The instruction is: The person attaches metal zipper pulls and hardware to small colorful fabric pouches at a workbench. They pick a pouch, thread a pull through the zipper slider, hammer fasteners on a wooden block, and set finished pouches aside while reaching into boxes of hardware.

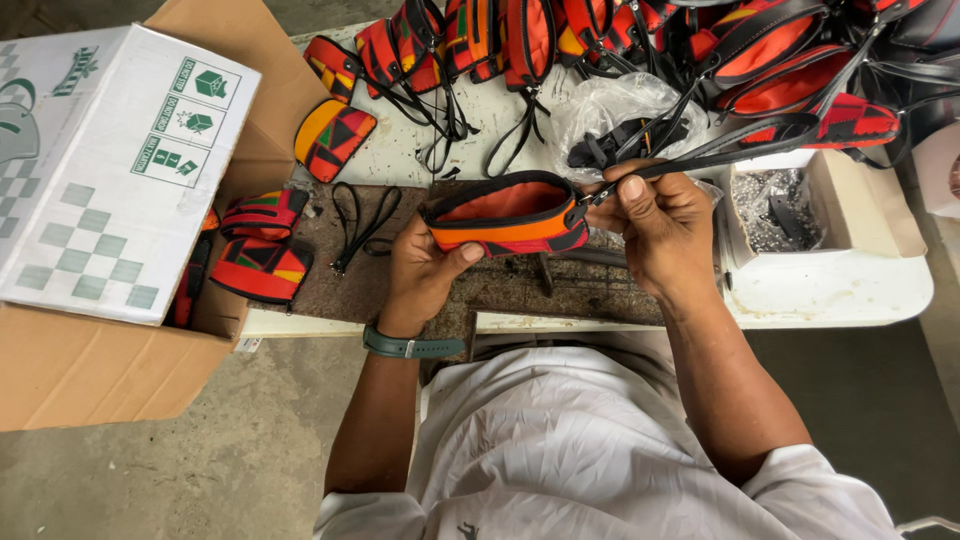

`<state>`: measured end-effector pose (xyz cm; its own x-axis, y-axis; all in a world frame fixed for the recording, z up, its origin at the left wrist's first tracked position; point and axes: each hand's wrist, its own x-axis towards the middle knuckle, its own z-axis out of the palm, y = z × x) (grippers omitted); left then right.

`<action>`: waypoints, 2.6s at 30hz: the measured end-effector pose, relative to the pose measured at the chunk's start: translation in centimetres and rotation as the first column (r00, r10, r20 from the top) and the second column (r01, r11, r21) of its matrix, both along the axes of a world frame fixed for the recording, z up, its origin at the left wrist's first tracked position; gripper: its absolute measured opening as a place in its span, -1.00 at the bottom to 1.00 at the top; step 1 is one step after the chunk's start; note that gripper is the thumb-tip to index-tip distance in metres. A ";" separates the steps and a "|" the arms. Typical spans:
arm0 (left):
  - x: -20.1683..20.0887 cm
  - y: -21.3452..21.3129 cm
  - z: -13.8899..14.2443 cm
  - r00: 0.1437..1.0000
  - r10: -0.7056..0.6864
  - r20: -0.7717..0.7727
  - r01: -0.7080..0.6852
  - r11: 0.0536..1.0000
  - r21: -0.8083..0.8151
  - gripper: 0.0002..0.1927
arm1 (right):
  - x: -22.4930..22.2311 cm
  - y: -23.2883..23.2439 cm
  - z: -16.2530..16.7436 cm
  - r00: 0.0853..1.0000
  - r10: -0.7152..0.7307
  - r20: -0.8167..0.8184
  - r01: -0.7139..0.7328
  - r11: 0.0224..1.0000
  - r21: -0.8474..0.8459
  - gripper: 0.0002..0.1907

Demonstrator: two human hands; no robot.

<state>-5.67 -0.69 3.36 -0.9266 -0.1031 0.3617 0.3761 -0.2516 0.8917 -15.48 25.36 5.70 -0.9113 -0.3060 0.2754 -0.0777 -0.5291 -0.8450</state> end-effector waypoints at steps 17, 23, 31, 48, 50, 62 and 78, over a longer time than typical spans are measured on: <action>3.2 3.0 3.0 0.609 0.091 -0.788 -0.791 0.142 -0.595 -0.64 | -1.1 0.9 -0.3 0.953 0.255 0.163 -0.179 0.910 -0.375 -0.85; 3.1 3.9 1.9 0.830 0.434 -0.351 -0.558 0.664 -0.498 -0.54 | -2.2 1.7 -2.4 0.950 0.226 0.215 -0.151 0.935 -0.320 -0.90; 1.4 2.1 -1.6 0.972 0.210 0.106 -0.224 0.965 0.134 -0.51 | 0.7 6.1 -1.8 0.942 0.316 0.111 -0.334 0.917 0.220 -0.49; -3.1 2.6 -3.5 0.927 0.296 0.228 -0.269 0.952 -0.143 -0.53 | -20.1 6.5 4.7 0.732 -0.454 -0.508 0.640 0.714 0.284 -0.74; -1.7 2.6 -4.7 0.901 0.314 0.299 -0.253 0.941 -0.226 -0.53 | -22.9 6.5 4.9 0.873 -0.459 -0.167 0.483 0.862 0.154 -0.72; -6.9 4.2 -2.7 0.937 0.350 0.025 -0.254 0.726 -0.639 -0.47 | -22.3 12.2 3.7 0.895 -0.439 -0.080 0.434 0.816 0.382 -0.56; -16.5 7.2 -4.0 0.992 0.123 0.040 -0.013 0.401 -0.916 -0.35 | -17.4 15.9 0.1 0.746 -0.142 -0.651 0.662 0.270 0.699 -0.42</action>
<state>-22.20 6.49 -0.59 -0.9640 0.1727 0.2021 0.2614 0.7551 0.6012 -32.88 41.21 5.80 -0.8611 -0.2153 0.4605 -0.4726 0.6727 -0.5693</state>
